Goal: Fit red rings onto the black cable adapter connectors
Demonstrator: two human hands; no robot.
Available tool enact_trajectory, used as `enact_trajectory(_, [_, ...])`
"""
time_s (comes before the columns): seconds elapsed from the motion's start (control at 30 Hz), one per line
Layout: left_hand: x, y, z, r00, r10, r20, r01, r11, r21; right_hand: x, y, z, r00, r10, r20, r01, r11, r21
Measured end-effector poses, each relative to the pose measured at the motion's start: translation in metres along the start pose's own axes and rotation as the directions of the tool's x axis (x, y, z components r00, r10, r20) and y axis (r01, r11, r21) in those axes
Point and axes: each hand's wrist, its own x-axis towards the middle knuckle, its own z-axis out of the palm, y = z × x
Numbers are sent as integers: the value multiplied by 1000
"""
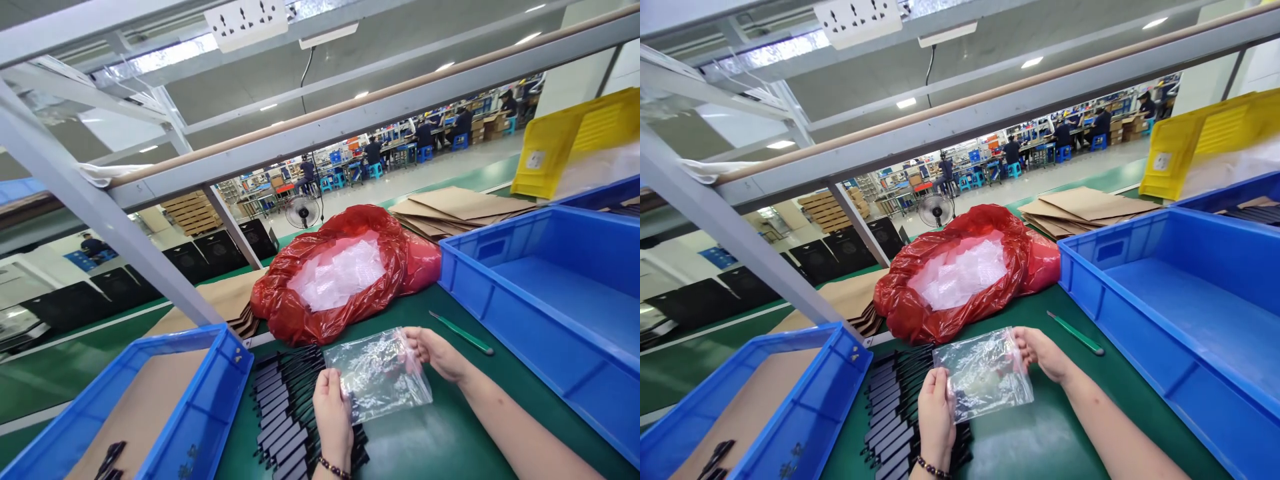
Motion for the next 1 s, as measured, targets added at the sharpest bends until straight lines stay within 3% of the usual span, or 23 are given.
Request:
enact_trajectory(0.07, [-4, 2, 2, 1000, -6, -2, 6, 1000, -27, 1, 0, -1, 1000, -3, 6, 4, 997, -73])
enact_trajectory(0.17, [-11, 13, 7, 998, -58, 15, 59, 989, -137, 5, -1, -13, 976, -51, -213, 55, 998, 12])
enact_trajectory(0.27, [-6, 29, 17, 961, -259, 99, 276, 931, -238, 13, 1, -34, 895, -27, -445, 148, 959, 241])
enact_trajectory(0.37, [23, 39, 33, 910, -397, 121, 414, 886, -210, 18, 4, -52, 837, 2, -547, 229, 907, 353])
enact_trajectory(0.47, [65, 36, 49, 905, -424, 4, 420, 894, -157, 18, 7, -56, 866, 26, -500, 195, 902, 384])
enact_trajectory(0.57, [102, 29, 60, 910, -414, -38, 407, 906, -118, 16, 9, -50, 922, 84, -379, 78, 916, 393])
enact_trajectory(0.63, [119, 27, 65, 920, -386, -64, 379, 920, -99, 15, 11, -46, 935, 128, -330, 1, 932, 364])
enact_trajectory(0.73, [140, 33, 69, 941, -323, -99, 318, 946, -64, 16, 12, -41, 921, 176, -347, -71, 953, 295])
enact_trajectory(0.83, [157, 49, 72, 968, -245, -57, 244, 970, -21, 22, 9, -30, 882, 216, -420, -109, 959, 263])
enact_trajectory(1.0, [177, 79, 74, 991, -120, 50, 115, 989, 88, 55, 3, 12, 864, 242, -441, -155, 962, 226])
